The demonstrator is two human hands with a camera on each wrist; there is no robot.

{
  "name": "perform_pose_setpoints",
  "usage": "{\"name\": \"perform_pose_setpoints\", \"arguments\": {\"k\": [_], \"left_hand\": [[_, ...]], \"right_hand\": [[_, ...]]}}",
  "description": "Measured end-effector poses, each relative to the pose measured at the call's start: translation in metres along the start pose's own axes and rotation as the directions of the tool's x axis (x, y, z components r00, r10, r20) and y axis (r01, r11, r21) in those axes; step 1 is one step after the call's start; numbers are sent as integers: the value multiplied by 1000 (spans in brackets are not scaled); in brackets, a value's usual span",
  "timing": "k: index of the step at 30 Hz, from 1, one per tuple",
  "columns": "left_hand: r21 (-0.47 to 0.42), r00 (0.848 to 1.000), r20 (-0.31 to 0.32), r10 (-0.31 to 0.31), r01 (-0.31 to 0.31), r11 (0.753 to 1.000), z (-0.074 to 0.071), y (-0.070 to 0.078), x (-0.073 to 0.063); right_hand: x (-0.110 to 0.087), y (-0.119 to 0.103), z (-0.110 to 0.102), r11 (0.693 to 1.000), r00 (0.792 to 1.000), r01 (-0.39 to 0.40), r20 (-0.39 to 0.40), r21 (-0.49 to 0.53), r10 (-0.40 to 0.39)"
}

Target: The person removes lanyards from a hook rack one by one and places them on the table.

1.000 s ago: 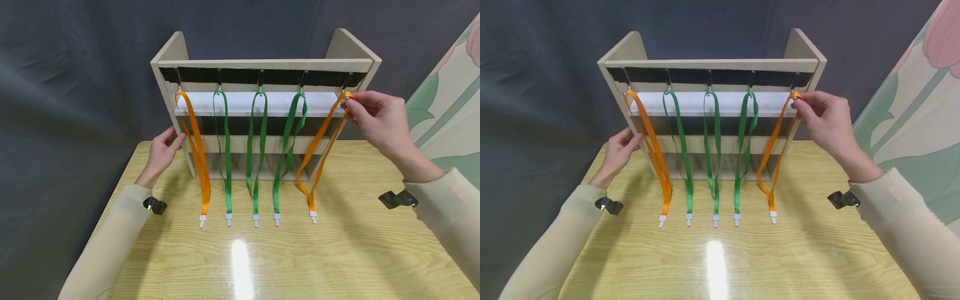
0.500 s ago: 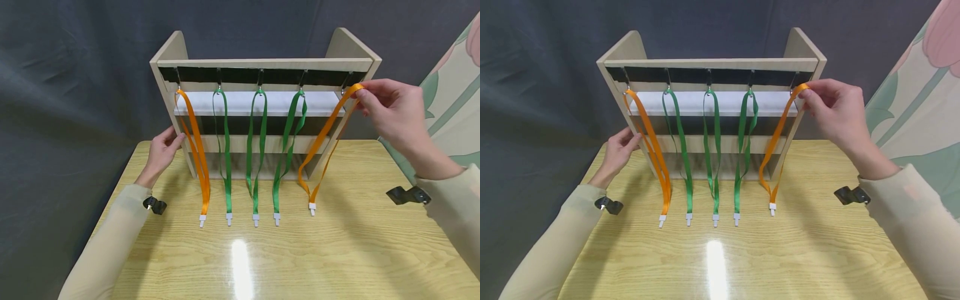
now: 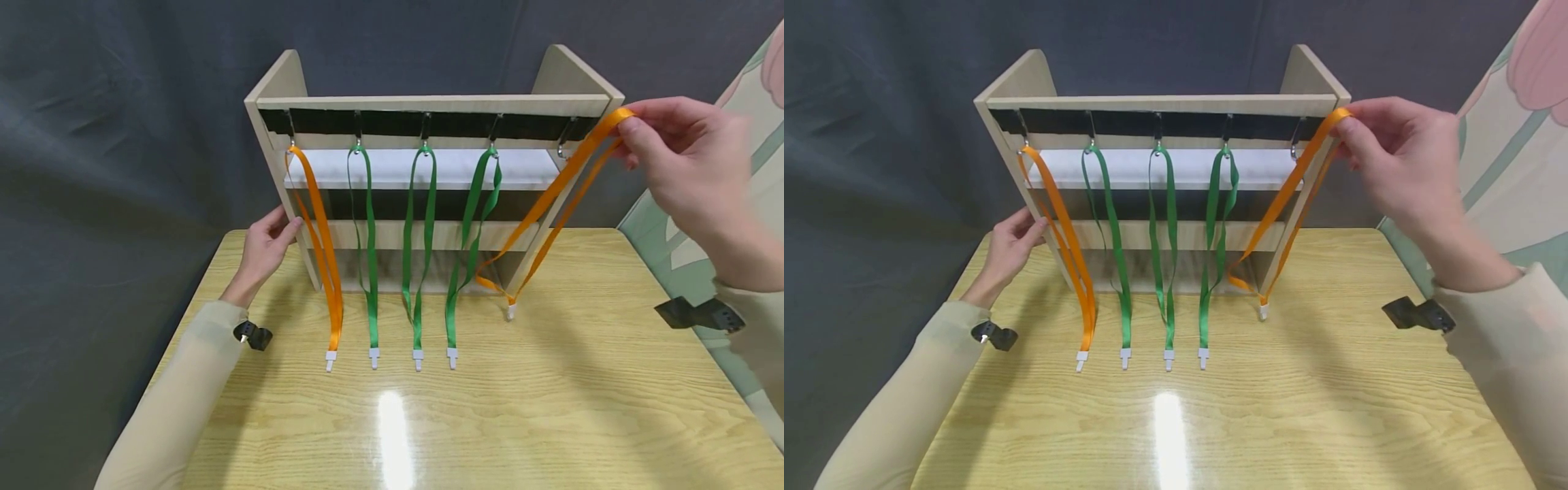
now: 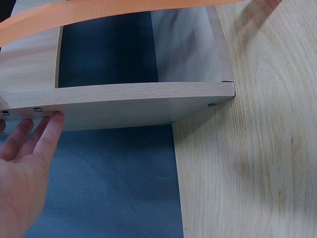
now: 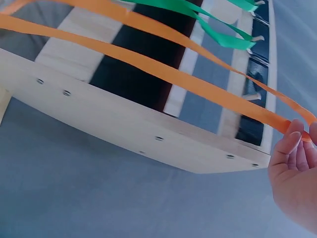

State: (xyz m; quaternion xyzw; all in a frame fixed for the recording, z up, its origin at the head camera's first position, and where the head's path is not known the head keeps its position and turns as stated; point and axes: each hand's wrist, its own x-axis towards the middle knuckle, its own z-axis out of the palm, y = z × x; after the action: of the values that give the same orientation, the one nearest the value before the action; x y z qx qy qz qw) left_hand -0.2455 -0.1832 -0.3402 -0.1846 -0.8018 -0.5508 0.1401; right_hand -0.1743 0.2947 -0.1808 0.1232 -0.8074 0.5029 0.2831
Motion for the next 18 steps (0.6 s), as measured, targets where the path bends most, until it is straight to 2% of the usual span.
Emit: {"name": "perform_pose_setpoints", "arguments": {"k": [5,9,14,16,18], "left_hand": [[-2,1000,1,0,0,1000,0,-1,0],[-4,1000,0,3,-3,1000,0,-1,1],[-25,1000,2,8,-8,1000,0,-3,1],[-32,1000,2,8,-8,999,0,-3,1],[-31,1000,1,7,-7,999,0,-3,1]], "right_hand": [[2,-6,-9,1000,1000,-20,-18,-15,20],[2,-6,-18,1000,999,-22,-30,17,23],[2,2,-31,982,999,22,-40,185,-15],[1,6,-37,983,998,35,-50,180,-26],[-1,11,-44,990,998,45,-59,131,-37]]}}
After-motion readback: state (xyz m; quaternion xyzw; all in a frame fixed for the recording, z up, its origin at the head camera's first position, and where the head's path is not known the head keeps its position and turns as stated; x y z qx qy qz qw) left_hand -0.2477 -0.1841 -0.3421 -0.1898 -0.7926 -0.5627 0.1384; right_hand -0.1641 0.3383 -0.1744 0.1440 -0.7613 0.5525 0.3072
